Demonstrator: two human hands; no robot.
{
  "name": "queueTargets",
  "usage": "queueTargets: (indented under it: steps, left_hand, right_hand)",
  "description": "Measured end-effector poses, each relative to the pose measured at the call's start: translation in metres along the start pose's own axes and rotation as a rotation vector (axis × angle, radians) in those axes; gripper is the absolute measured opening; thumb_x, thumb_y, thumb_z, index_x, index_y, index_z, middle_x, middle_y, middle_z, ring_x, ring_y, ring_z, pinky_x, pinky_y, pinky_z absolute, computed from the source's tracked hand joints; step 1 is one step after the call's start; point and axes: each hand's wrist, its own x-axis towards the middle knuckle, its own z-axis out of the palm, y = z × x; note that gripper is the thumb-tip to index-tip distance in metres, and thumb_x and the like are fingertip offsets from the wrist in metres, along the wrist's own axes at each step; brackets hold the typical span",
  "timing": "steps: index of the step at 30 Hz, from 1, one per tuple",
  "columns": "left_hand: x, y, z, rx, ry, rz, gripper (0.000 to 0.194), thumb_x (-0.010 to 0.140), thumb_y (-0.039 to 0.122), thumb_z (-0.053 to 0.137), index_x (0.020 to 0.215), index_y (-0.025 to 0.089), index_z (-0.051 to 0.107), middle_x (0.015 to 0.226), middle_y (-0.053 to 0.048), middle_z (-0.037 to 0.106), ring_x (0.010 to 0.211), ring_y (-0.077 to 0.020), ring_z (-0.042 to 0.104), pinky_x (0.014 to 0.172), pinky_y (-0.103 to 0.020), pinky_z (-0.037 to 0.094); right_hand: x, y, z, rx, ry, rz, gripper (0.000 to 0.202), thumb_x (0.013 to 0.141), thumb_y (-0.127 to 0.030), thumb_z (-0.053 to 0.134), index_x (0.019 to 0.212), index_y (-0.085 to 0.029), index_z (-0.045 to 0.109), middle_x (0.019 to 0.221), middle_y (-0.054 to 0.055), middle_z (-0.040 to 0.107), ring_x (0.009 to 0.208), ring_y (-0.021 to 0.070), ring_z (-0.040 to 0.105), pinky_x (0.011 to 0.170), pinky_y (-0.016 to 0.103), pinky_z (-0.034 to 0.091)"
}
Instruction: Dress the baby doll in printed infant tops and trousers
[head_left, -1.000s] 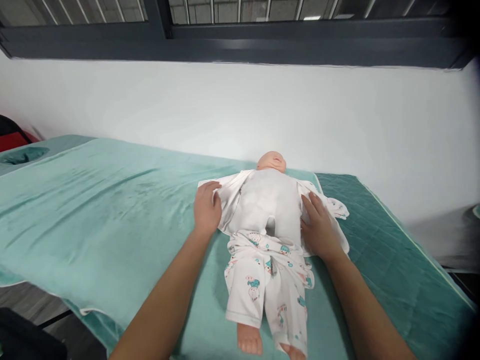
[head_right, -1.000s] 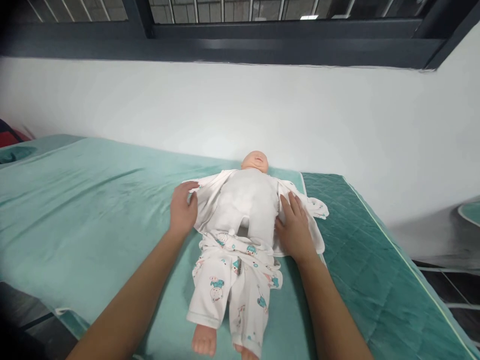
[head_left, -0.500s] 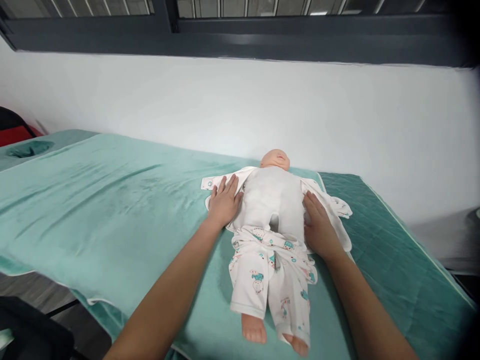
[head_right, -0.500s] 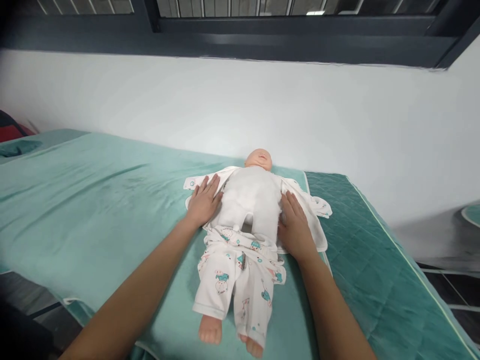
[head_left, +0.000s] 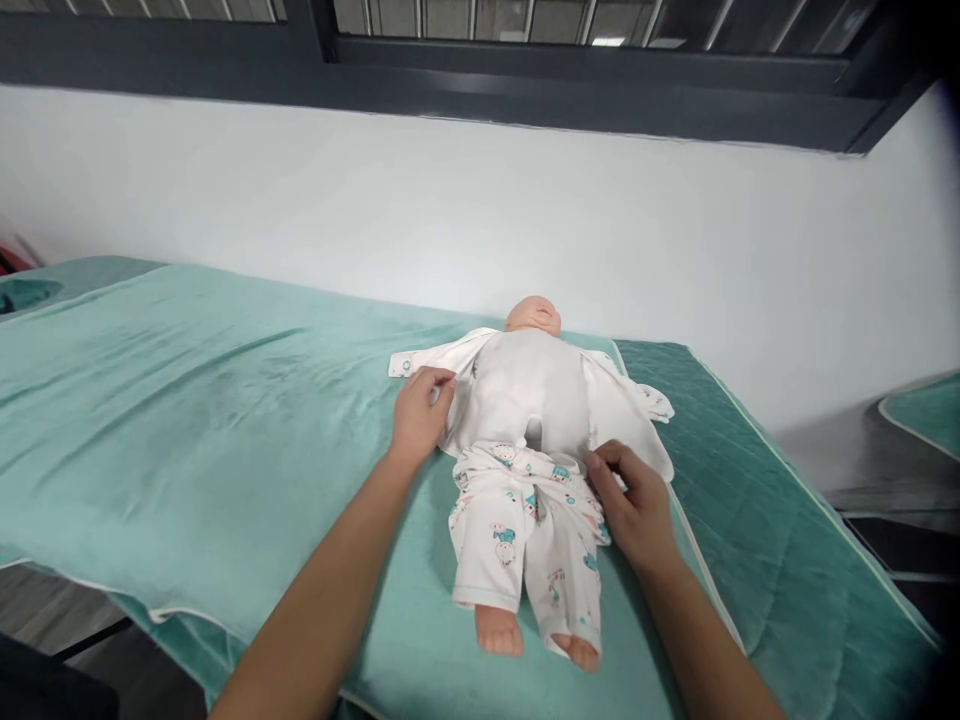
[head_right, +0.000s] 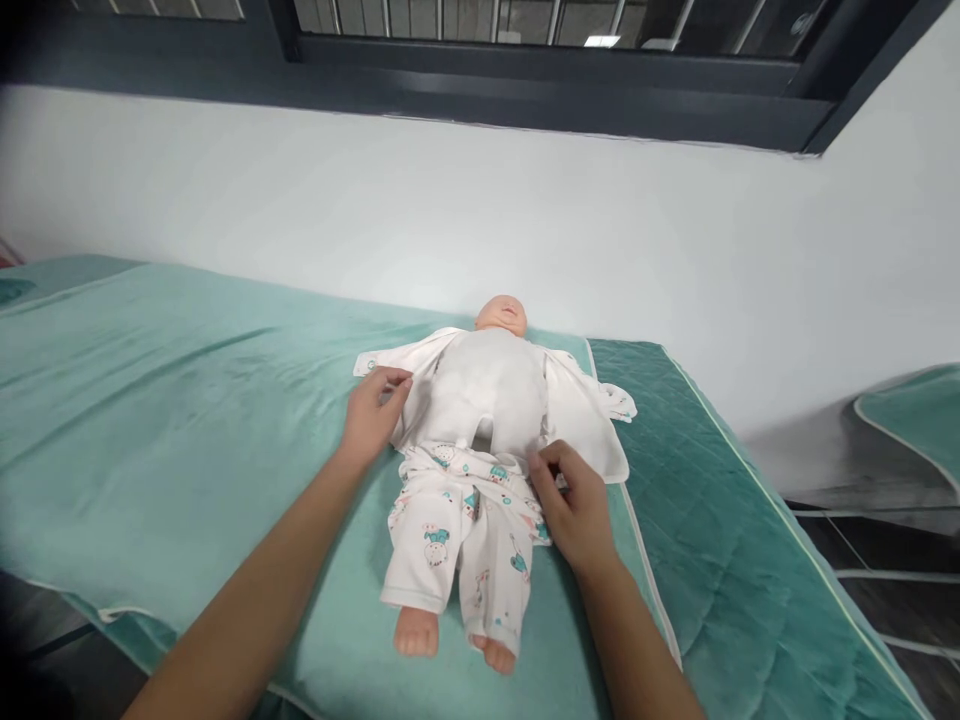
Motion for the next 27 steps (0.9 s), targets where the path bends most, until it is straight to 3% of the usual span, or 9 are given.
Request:
queueTargets:
  steps: [2,5,8,12,18,23,27]
  left_hand:
    - [-0.006,0.012,-0.003,-0.262,-0.188,-0.149,0.019,0.085,0.037,0.062,0.09,0.02,0.068,0.078,-0.003,0.065,0.071,-0.0165,0.059,0.07,-0.031,0.048]
    - [-0.011,0.026,-0.01,-0.486,-0.526,-0.272,0.026,0.077,0.043,0.072,0.086,0.018,0.067,0.065,0.001,0.056,0.058,-0.0114,0.05,0.056,-0.024,0.039]
    - [-0.011,0.034,-0.018,-0.534,-0.745,-0.218,0.027,0.072,0.04,0.077,0.08,0.017,0.068,0.07,0.001,0.054,0.063,-0.0108,0.049,0.058,-0.023,0.038]
    - [-0.006,0.036,-0.028,-0.502,-0.93,-0.074,0.021,0.071,0.036,0.078,0.083,0.019,0.073,0.087,-0.003,0.056,0.076,-0.0132,0.051,0.068,-0.026,0.042]
    - [-0.003,0.037,-0.033,-0.479,-1.045,-0.02,0.022,0.068,0.032,0.08,0.084,0.02,0.072,0.098,-0.004,0.057,0.083,-0.015,0.052,0.073,-0.027,0.044]
    - [-0.006,0.035,-0.031,-0.562,-0.987,-0.075,0.028,0.066,0.032,0.082,0.086,0.019,0.067,0.089,-0.003,0.057,0.08,-0.0146,0.053,0.068,-0.026,0.045]
    - [-0.006,0.035,-0.032,-0.584,-1.032,-0.056,0.02,0.069,0.03,0.08,0.081,0.019,0.07,0.092,-0.004,0.057,0.08,-0.014,0.053,0.069,-0.026,0.044]
  right_hand:
    - [-0.013,-0.001,-0.001,0.023,-0.054,0.009,0.017,0.094,-0.031,0.056,0.08,-0.022,0.055,0.072,-0.002,0.054,0.067,0.0142,0.048,0.063,0.029,0.038]
    - [-0.023,-0.001,-0.004,0.071,-0.033,0.038,0.01,0.091,-0.03,0.061,0.085,-0.023,0.057,0.081,0.0,0.059,0.076,0.0164,0.053,0.067,0.03,0.04]
    - [-0.023,-0.003,-0.006,0.146,-0.057,0.027,0.009,0.089,-0.027,0.064,0.085,-0.024,0.057,0.085,0.001,0.058,0.081,0.0178,0.054,0.071,0.031,0.041]
    - [-0.019,-0.005,-0.008,0.192,-0.133,-0.009,0.011,0.085,-0.026,0.069,0.089,-0.024,0.059,0.089,0.002,0.056,0.082,0.0181,0.053,0.073,0.032,0.042]
    - [-0.016,-0.004,-0.007,0.196,-0.179,0.006,0.015,0.084,-0.03,0.07,0.09,-0.025,0.058,0.092,0.002,0.054,0.087,0.0189,0.053,0.073,0.03,0.041]
    - [-0.017,-0.001,-0.006,0.227,-0.173,0.05,0.018,0.083,-0.031,0.07,0.086,-0.024,0.054,0.09,0.002,0.052,0.084,0.0184,0.051,0.071,0.029,0.041]
    - [-0.016,0.001,-0.006,0.27,-0.183,0.079,0.023,0.081,-0.033,0.072,0.086,-0.023,0.052,0.089,0.001,0.049,0.082,0.0179,0.049,0.069,0.029,0.041]
